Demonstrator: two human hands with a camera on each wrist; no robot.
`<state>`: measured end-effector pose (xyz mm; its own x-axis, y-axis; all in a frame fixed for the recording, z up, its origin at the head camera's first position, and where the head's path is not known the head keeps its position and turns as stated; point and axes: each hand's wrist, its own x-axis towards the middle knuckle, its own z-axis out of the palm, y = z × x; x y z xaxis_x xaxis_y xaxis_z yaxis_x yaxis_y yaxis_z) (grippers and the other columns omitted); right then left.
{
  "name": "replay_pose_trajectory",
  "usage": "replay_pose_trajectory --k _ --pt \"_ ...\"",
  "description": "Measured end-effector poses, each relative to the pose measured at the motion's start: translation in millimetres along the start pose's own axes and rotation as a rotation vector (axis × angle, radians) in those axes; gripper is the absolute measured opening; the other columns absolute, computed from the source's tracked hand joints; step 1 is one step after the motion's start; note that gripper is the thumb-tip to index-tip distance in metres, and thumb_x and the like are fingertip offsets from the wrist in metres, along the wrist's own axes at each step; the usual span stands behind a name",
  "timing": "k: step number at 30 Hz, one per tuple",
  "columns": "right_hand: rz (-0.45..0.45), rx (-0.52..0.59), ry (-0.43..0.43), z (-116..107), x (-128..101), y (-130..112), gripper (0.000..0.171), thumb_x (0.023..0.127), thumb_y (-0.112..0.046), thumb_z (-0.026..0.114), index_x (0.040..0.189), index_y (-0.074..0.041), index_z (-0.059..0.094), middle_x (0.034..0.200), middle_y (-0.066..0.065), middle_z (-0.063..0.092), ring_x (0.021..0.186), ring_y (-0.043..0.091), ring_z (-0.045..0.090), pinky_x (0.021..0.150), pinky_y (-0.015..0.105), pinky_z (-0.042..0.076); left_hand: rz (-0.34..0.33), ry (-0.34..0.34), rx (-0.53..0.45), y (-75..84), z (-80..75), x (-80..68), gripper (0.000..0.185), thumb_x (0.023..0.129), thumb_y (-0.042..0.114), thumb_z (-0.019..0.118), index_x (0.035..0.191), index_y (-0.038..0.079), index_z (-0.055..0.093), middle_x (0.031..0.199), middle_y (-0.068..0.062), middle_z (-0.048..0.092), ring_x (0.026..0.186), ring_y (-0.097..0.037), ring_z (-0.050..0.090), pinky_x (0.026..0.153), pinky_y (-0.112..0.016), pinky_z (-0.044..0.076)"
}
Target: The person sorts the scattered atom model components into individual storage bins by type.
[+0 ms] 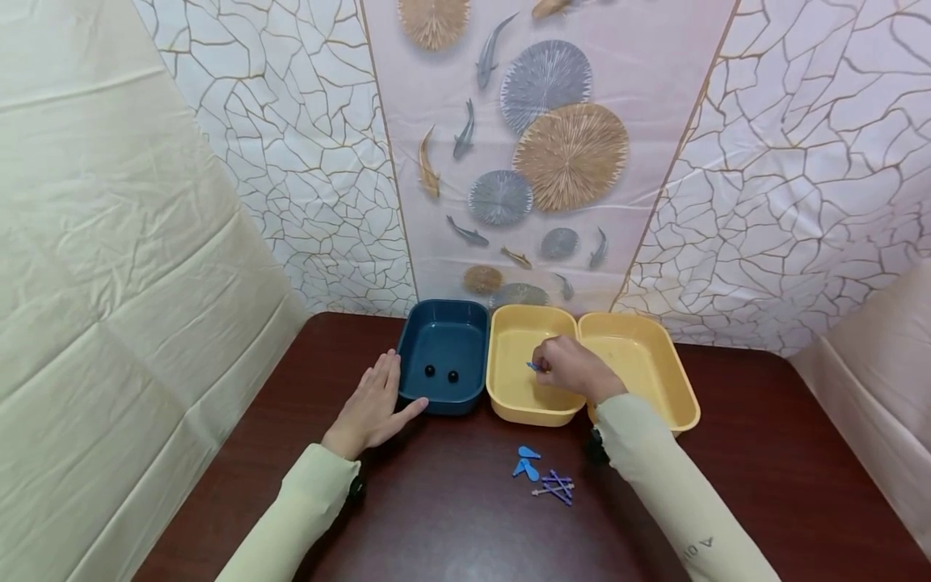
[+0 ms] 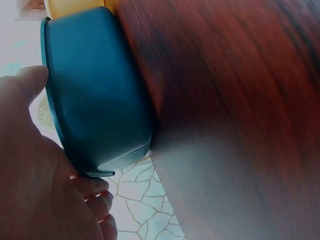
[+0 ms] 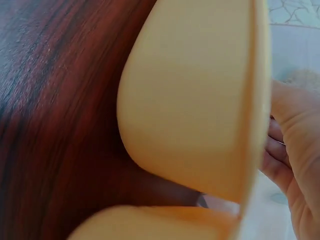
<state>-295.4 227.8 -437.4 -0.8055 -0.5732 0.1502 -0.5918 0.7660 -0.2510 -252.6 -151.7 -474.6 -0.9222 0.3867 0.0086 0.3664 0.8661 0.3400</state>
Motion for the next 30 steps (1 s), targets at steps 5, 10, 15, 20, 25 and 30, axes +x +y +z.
replay_pose_trajectory --k 5,10,15,20,25,30 --pt "0.045 0.035 -0.016 12 7 4 0.027 0.093 -0.005 0.076 0.069 -0.010 0.065 0.064 -0.005 0.049 0.058 0.008 0.036 0.060 0.024 0.034 0.004 0.011 -0.002 -1.2 -0.3 -0.2 0.100 0.105 0.062 0.050 0.167 -0.005 0.010 0.177 -0.023 0.008 0.165 -0.042 0.010 0.134 -0.059 0.014" --pt "0.086 0.050 -0.043 17 10 6 0.026 0.095 -0.011 0.077 0.071 -0.010 0.068 0.065 -0.006 0.048 0.058 0.008 0.036 0.058 0.024 0.033 0.018 0.019 -0.014 -1.2 0.7 0.3 0.100 0.104 0.062 0.050 0.167 -0.005 0.010 0.177 -0.023 0.010 0.165 -0.042 0.010 0.134 -0.059 0.015" --pt "0.088 0.039 -0.034 6 8 5 0.012 0.092 -0.009 0.079 0.082 -0.010 0.073 0.077 -0.001 0.068 0.069 0.011 0.058 0.064 0.029 0.051 0.015 0.022 -0.015 -2.2 1.1 0.1 0.100 0.104 0.062 0.050 0.167 -0.004 0.010 0.178 -0.022 0.008 0.166 -0.042 0.010 0.134 -0.058 0.014" --pt "0.019 0.016 -0.025 -16 1 -5 0.008 0.091 -0.003 0.078 0.099 -0.002 0.078 0.099 0.014 0.079 0.090 0.024 0.074 0.080 0.041 0.064 0.014 0.024 -0.015 -2.7 2.0 0.8 0.099 0.105 0.061 0.050 0.167 -0.005 0.010 0.178 -0.022 0.008 0.165 -0.043 0.010 0.133 -0.060 0.015" --pt "-0.030 -0.014 -0.041 -33 -5 -19 0.015 0.091 -0.004 0.080 0.105 -0.001 0.077 0.105 0.016 0.077 0.092 0.025 0.074 0.081 0.040 0.064 0.012 0.011 -0.014 -1.5 0.8 1.3 0.100 0.105 0.062 0.049 0.167 -0.004 0.009 0.178 -0.021 0.006 0.166 -0.042 0.009 0.134 -0.059 0.013" --pt "-0.051 -0.038 -0.067 -47 -10 -33 0.018 0.091 -0.005 0.080 0.108 -0.001 0.077 0.106 0.015 0.077 0.094 0.024 0.074 0.082 0.040 0.064 0.009 0.001 -0.016 -1.9 0.5 1.1 0.100 0.104 0.062 0.049 0.168 -0.003 0.008 0.178 -0.021 0.005 0.166 -0.042 0.008 0.134 -0.058 0.013"
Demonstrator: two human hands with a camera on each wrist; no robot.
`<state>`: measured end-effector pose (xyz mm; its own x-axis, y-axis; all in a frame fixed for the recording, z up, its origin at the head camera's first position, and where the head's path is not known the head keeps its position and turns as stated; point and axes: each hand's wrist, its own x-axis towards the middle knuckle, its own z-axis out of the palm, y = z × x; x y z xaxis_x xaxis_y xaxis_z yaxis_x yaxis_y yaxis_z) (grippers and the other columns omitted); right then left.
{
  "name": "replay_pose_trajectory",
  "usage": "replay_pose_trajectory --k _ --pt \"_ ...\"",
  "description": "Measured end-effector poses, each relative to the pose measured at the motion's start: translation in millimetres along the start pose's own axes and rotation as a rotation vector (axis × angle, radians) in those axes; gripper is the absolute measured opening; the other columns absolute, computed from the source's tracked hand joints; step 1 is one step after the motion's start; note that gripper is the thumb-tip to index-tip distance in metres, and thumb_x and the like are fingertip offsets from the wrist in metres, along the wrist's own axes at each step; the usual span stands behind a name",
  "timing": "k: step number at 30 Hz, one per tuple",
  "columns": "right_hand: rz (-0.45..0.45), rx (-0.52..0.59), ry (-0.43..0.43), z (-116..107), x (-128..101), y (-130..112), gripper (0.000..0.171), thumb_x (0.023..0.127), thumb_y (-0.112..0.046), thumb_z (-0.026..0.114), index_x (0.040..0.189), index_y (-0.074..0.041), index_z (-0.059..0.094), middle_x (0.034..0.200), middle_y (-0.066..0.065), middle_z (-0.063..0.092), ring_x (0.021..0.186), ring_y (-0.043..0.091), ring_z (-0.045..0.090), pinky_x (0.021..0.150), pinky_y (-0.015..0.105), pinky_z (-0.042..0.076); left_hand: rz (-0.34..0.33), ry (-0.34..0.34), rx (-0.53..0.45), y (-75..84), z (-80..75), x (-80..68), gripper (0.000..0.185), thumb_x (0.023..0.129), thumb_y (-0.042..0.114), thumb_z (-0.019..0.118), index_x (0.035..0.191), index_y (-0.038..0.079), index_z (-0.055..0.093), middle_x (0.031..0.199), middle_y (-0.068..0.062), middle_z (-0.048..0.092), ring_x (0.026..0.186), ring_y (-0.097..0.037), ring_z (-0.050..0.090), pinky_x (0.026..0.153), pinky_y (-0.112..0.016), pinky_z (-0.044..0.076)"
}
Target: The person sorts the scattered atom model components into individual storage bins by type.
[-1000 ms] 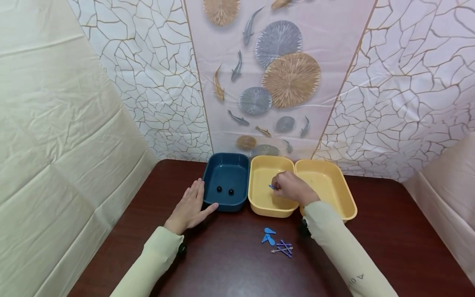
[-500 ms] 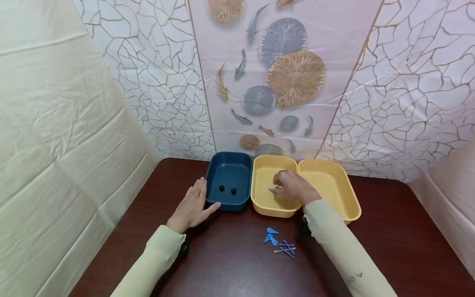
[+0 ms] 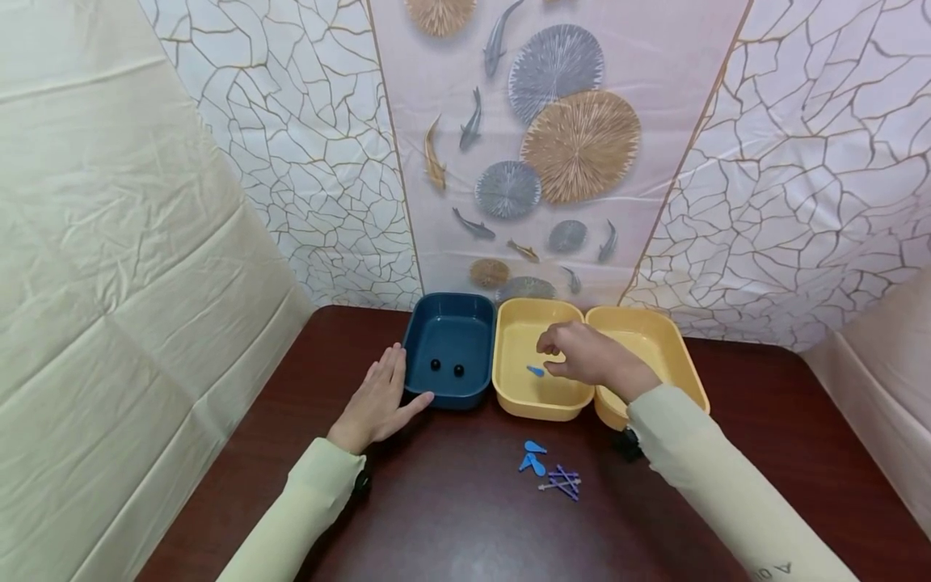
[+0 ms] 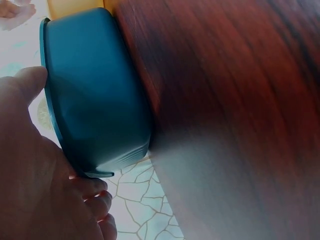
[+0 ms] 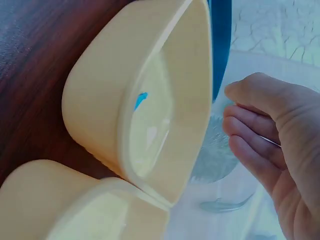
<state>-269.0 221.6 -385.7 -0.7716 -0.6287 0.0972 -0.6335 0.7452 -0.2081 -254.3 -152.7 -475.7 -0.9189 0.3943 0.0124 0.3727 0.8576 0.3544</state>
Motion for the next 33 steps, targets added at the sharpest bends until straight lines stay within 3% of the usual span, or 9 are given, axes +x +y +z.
replay_pose_trajectory --k 17,25,33 --pt "-0.068 -0.012 -0.059 -18 -39 -46 0.020 0.089 -0.006 0.082 0.109 -0.004 0.079 0.104 0.007 0.078 0.093 0.018 0.074 0.081 0.035 0.065 -0.008 -0.005 0.011 -0.8 1.4 1.0 0.101 0.104 0.064 0.048 0.168 -0.002 0.006 0.178 -0.019 0.004 0.166 -0.040 0.007 0.134 -0.057 0.012" --pt "-0.140 0.009 -0.041 -4 -51 -51 0.016 0.088 -0.006 0.082 0.103 -0.006 0.079 0.097 0.005 0.077 0.087 0.016 0.072 0.078 0.034 0.063 0.000 0.002 -0.003 -0.8 1.5 0.5 0.101 0.104 0.064 0.049 0.168 -0.002 0.007 0.178 -0.020 0.005 0.166 -0.040 0.007 0.134 -0.058 0.012" --pt "-0.191 0.030 -0.040 18 -59 -58 0.013 0.088 -0.007 0.083 0.100 -0.008 0.079 0.092 0.001 0.075 0.081 0.008 0.065 0.072 0.024 0.059 -0.005 -0.004 0.001 -1.2 0.8 0.0 0.101 0.104 0.064 0.048 0.168 -0.002 0.006 0.179 -0.019 0.004 0.167 -0.039 0.006 0.134 -0.057 0.012"
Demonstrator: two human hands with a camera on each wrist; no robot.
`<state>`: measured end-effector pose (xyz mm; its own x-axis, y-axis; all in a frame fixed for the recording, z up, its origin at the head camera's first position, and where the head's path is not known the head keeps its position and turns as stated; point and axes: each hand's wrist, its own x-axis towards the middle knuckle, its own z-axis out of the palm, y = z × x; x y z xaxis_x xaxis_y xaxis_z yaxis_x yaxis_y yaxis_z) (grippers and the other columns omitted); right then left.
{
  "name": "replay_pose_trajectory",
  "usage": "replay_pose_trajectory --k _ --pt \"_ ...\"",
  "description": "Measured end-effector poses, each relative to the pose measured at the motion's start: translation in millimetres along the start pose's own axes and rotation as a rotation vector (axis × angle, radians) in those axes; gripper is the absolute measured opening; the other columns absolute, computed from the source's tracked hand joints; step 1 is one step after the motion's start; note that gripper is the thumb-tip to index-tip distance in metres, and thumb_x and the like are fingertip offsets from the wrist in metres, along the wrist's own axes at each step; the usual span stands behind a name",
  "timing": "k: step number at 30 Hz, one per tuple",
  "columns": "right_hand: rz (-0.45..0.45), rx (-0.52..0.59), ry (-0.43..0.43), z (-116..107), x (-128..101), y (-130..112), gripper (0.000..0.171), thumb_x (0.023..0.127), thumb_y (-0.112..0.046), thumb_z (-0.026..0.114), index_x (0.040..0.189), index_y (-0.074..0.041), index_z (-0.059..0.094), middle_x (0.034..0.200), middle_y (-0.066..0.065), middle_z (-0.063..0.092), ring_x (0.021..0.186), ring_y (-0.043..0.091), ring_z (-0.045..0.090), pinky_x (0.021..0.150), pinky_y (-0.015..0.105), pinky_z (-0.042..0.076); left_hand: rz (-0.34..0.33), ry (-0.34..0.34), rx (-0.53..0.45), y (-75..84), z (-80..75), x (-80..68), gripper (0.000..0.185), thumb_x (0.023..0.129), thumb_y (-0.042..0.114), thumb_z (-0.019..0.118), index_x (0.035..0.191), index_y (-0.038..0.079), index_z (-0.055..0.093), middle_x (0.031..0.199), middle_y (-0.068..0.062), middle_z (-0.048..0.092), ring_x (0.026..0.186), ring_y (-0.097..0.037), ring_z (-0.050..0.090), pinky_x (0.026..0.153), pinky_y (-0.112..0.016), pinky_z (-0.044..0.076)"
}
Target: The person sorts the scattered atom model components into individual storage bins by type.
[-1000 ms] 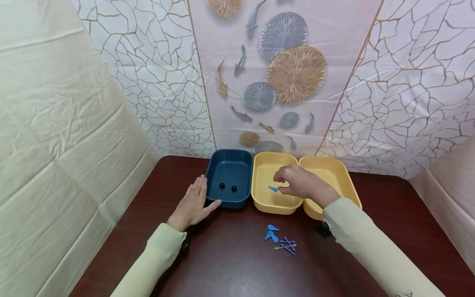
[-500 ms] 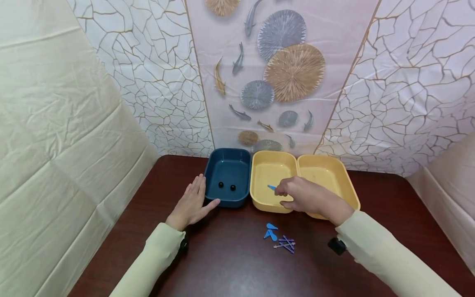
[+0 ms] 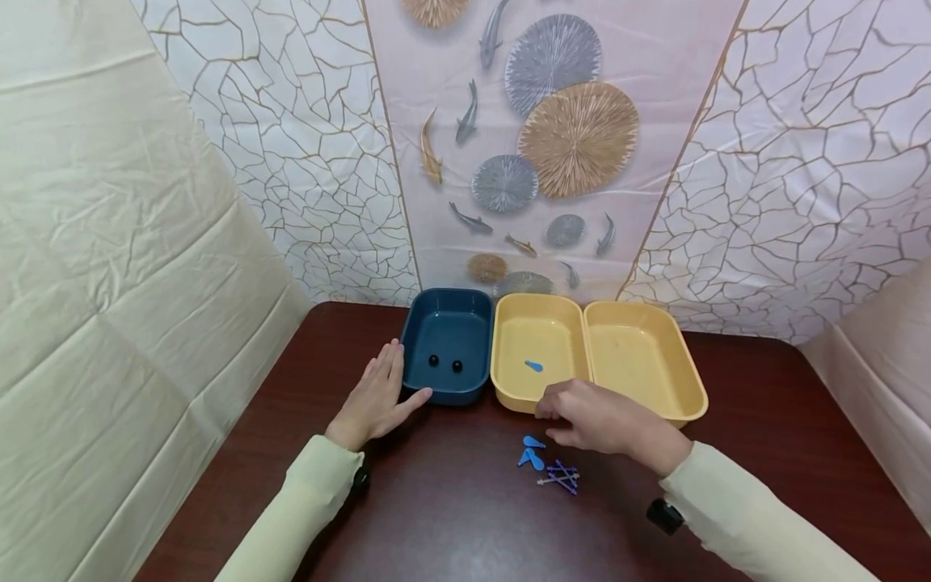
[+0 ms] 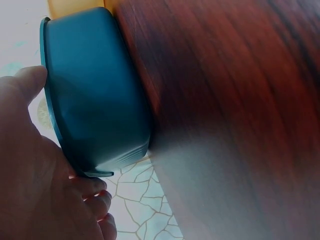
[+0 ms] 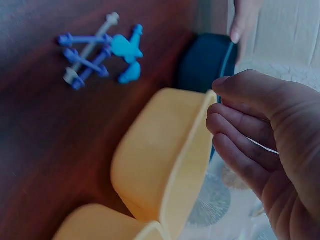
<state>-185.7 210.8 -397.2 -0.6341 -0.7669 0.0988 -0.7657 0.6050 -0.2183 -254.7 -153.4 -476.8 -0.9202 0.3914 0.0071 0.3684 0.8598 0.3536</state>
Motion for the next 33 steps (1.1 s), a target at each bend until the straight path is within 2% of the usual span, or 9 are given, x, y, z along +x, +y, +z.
replay_pose_trajectory --k 4,7,12,20,28,33 --pt "0.020 0.035 -0.052 13 -3 -2 0.013 0.089 -0.007 0.082 0.101 -0.007 0.078 0.094 0.003 0.075 0.081 0.007 0.064 0.070 0.021 0.057 0.001 0.000 0.001 0.1 0.9 0.2 0.101 0.104 0.064 0.049 0.168 -0.002 0.006 0.179 -0.019 0.004 0.167 -0.039 0.006 0.135 -0.056 0.011" --pt "0.032 0.056 -0.090 22 -5 -2 0.007 0.091 -0.006 0.080 0.094 -0.010 0.075 0.088 0.000 0.071 0.076 0.003 0.057 0.066 0.017 0.050 0.003 0.000 0.000 0.4 1.5 0.0 0.101 0.104 0.063 0.050 0.168 -0.003 0.007 0.178 -0.020 0.005 0.166 -0.040 0.006 0.134 -0.057 0.011" --pt "0.027 0.037 -0.090 34 -7 2 0.022 0.088 -0.003 0.080 0.079 -0.018 0.065 0.077 -0.003 0.063 0.071 0.000 0.044 0.063 0.015 0.040 0.010 0.008 -0.015 1.8 0.2 -0.4 0.100 0.105 0.061 0.050 0.167 -0.004 0.008 0.178 -0.022 0.006 0.166 -0.042 0.007 0.134 -0.059 0.012" --pt "0.048 0.053 -0.072 47 -6 9 0.025 0.088 -0.001 0.080 0.078 -0.017 0.064 0.076 -0.004 0.061 0.070 0.000 0.044 0.062 0.015 0.039 0.003 0.008 0.000 3.3 -1.3 -0.1 0.100 0.105 0.062 0.050 0.168 -0.004 0.008 0.178 -0.022 0.006 0.166 -0.041 0.007 0.134 -0.059 0.013" --pt "0.073 0.070 -0.064 57 -4 12 0.017 0.089 -0.003 0.080 0.083 -0.014 0.069 0.080 -0.003 0.062 0.072 0.001 0.046 0.063 0.015 0.041 0.008 0.005 -0.009 2.5 -0.2 0.1 0.101 0.104 0.062 0.051 0.168 -0.003 0.006 0.178 -0.021 0.005 0.166 -0.040 0.007 0.134 -0.058 0.011" --pt "0.063 0.071 -0.056 64 -3 16 0.018 0.088 -0.002 0.080 0.083 -0.014 0.067 0.078 -0.003 0.060 0.070 0.001 0.044 0.063 0.016 0.039 0.010 0.016 -0.014 1.9 1.0 0.9 0.101 0.104 0.062 0.051 0.168 -0.003 0.007 0.178 -0.020 0.006 0.166 -0.040 0.007 0.134 -0.058 0.012"
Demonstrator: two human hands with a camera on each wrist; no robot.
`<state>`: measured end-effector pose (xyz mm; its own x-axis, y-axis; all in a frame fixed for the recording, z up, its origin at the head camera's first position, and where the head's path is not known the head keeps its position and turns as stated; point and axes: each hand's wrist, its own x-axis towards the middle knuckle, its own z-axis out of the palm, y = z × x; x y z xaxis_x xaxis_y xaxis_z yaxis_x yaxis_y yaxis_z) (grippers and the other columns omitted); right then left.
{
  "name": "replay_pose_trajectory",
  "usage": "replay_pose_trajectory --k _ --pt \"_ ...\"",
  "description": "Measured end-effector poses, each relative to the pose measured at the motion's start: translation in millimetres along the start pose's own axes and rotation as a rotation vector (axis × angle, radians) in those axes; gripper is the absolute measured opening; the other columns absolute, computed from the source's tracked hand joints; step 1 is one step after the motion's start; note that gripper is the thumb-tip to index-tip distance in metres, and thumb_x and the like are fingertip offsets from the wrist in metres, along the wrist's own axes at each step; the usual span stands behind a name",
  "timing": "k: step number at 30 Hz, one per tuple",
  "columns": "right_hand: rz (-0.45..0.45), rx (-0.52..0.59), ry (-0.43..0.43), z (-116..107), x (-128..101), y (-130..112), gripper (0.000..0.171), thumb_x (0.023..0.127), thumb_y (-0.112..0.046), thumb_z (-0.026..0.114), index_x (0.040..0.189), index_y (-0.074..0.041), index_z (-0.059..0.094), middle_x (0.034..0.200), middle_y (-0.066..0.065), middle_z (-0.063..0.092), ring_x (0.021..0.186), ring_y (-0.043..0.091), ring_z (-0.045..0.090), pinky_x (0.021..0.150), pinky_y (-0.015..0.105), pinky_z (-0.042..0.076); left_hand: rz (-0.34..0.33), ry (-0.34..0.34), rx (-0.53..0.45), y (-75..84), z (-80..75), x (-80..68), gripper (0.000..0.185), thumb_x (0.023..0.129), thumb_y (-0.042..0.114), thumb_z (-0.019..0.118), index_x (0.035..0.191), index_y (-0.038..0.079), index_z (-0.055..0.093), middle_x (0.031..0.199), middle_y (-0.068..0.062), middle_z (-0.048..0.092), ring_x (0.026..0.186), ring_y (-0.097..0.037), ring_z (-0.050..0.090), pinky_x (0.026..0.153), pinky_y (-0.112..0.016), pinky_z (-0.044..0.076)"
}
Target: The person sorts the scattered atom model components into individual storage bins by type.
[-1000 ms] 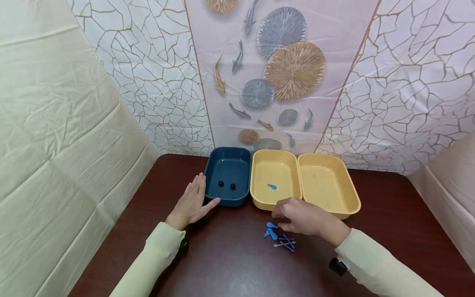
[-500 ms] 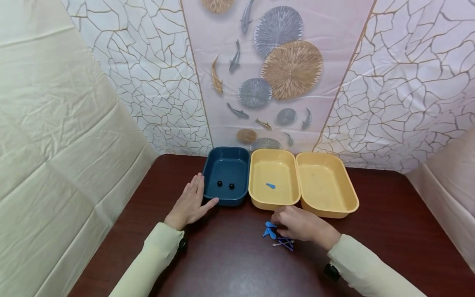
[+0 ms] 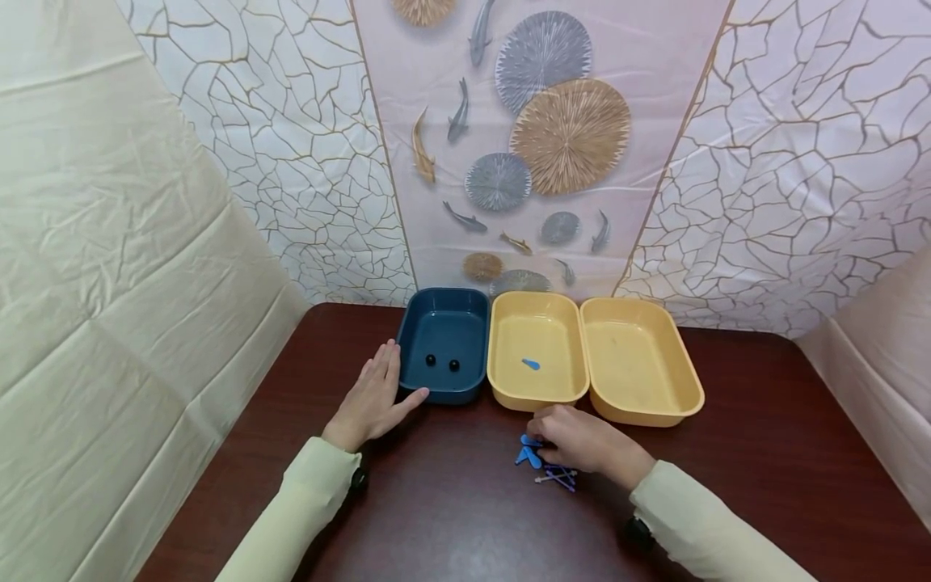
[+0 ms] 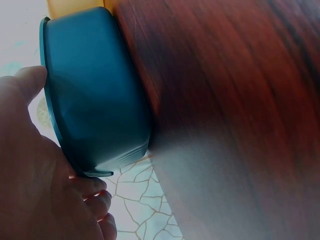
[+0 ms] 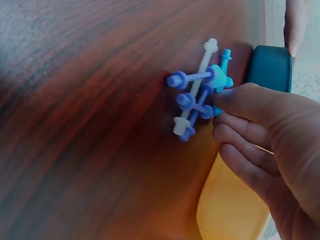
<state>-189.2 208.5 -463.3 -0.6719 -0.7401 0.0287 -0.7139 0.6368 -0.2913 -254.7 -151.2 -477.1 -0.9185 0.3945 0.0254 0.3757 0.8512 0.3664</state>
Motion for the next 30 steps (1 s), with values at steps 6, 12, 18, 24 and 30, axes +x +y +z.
replay_pose_trajectory --k 6,12,18,24,30 --pt "-0.013 -0.004 0.039 6 1 3 0.021 0.087 0.001 0.080 0.080 -0.014 0.065 0.075 -0.005 0.056 0.068 0.000 0.041 0.061 0.015 0.038 -0.007 -0.011 0.011 0.6 -1.3 -0.5 0.101 0.104 0.062 0.050 0.168 -0.003 0.006 0.178 -0.020 0.005 0.166 -0.040 0.007 0.134 -0.058 0.012" --pt "0.002 0.021 0.091 9 0 4 0.020 0.082 0.003 0.079 0.080 -0.013 0.067 0.073 -0.007 0.052 0.066 0.000 0.042 0.059 0.015 0.039 -0.015 -0.017 0.009 1.0 -1.5 -1.1 0.101 0.104 0.063 0.049 0.168 -0.002 0.006 0.178 -0.020 0.004 0.166 -0.040 0.006 0.134 -0.058 0.012" --pt "0.030 0.037 0.106 7 -3 -1 0.018 0.082 0.001 0.080 0.082 -0.013 0.069 0.073 -0.008 0.053 0.067 -0.001 0.044 0.059 0.015 0.040 -0.013 -0.013 0.010 1.0 -1.6 -1.9 0.101 0.104 0.062 0.049 0.168 -0.003 0.006 0.178 -0.020 0.004 0.166 -0.040 0.006 0.134 -0.058 0.012" --pt "0.048 0.036 0.095 -4 -5 -7 0.017 0.084 -0.001 0.081 0.083 -0.014 0.071 0.072 -0.010 0.055 0.065 -0.003 0.045 0.058 0.014 0.041 -0.012 -0.003 0.012 1.2 -1.5 -2.1 0.100 0.104 0.062 0.050 0.168 -0.003 0.007 0.178 -0.021 0.005 0.166 -0.041 0.007 0.134 -0.059 0.013" --pt "0.039 0.040 0.125 -21 -6 -11 0.013 0.085 0.001 0.080 0.089 -0.011 0.075 0.078 -0.006 0.064 0.069 0.001 0.053 0.062 0.015 0.048 -0.014 -0.006 0.010 1.3 -1.3 -1.2 0.101 0.104 0.064 0.049 0.168 -0.002 0.007 0.178 -0.020 0.004 0.166 -0.039 0.006 0.134 -0.058 0.012"
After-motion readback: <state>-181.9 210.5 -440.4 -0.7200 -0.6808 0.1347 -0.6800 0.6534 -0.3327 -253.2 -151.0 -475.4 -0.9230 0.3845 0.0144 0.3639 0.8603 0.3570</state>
